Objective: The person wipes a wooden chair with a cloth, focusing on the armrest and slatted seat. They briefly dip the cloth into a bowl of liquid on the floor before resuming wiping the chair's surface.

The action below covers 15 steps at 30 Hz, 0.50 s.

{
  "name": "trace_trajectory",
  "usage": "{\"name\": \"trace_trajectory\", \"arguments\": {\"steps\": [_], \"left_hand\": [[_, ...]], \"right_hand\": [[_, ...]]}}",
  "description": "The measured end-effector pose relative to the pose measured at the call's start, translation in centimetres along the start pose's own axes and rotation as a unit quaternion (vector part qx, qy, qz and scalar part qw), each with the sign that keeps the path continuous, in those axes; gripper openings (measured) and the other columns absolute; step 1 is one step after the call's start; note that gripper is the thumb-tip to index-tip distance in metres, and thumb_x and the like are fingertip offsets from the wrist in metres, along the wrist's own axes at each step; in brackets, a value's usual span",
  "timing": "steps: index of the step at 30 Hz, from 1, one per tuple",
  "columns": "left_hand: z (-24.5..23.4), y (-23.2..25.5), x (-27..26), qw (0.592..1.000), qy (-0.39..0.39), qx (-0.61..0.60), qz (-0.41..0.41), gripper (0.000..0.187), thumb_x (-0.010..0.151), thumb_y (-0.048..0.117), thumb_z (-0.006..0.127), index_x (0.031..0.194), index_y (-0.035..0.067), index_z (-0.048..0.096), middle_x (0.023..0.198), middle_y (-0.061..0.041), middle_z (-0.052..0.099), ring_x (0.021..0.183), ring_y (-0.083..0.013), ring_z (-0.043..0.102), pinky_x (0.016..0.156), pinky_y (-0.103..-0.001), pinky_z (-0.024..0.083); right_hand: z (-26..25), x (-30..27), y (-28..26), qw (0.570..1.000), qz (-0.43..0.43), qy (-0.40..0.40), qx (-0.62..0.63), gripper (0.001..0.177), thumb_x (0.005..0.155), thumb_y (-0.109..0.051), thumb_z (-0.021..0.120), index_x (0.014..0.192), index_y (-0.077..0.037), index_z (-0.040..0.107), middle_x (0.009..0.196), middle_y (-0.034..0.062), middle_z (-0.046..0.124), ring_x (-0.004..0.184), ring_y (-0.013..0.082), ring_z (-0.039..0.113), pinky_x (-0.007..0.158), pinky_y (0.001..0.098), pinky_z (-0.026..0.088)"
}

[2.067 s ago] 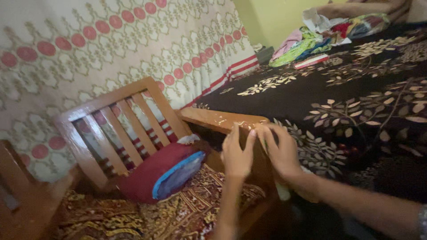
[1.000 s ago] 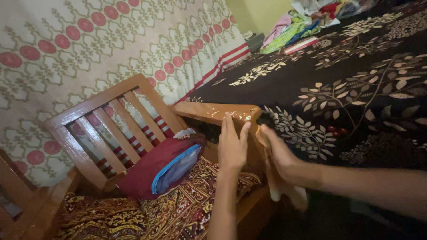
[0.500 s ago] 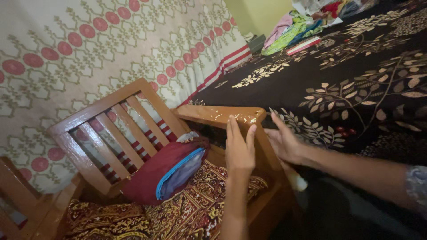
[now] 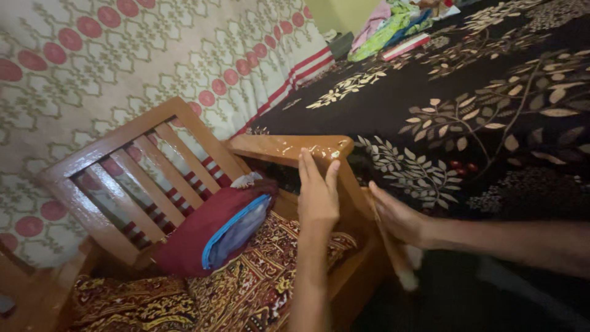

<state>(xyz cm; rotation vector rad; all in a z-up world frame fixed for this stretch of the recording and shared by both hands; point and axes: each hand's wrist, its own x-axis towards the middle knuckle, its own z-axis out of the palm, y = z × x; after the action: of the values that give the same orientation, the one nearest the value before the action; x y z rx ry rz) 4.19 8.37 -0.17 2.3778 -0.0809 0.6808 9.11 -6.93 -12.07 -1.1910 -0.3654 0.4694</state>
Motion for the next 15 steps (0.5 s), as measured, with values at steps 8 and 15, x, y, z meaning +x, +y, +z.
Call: {"name": "trace_trajectory", "arguments": {"steps": [8, 15], "left_hand": [[-0.3, -0.1, 0.0, 0.998, 0.021, -0.029, 0.046, 0.081, 0.099, 0.054, 0.050, 0.161, 0.013, 0.019, 0.168, -0.012, 0.025, 0.143, -0.0430, 0.042, 0.112, -0.049, 0.041], [-0.2, -4.2, 1.6, 0.981, -0.007, -0.057, 0.183, 0.088, 0.097, 0.033, 0.064, 0.163, 0.004, 0.013, 0.167, -0.025, 0.022, 0.154, -0.0405, 0.029, 0.122, -0.042, 0.031]], "right_hand": [[5.4, -4.1, -7.1, 0.997, -0.078, -0.029, 0.000, 0.077, 0.101, -0.060, 0.028, 0.163, -0.015, 0.026, 0.168, 0.0105, 0.034, 0.152, 0.0266, 0.031, 0.118, 0.0433, 0.028], [7.2, -2.9, -4.8, 0.776, -0.456, 0.117, -0.420, 0.077, 0.105, -0.030, 0.046, 0.160, 0.010, 0.011, 0.170, 0.0307, 0.011, 0.161, 0.0397, 0.009, 0.127, 0.0488, 0.014]]}}
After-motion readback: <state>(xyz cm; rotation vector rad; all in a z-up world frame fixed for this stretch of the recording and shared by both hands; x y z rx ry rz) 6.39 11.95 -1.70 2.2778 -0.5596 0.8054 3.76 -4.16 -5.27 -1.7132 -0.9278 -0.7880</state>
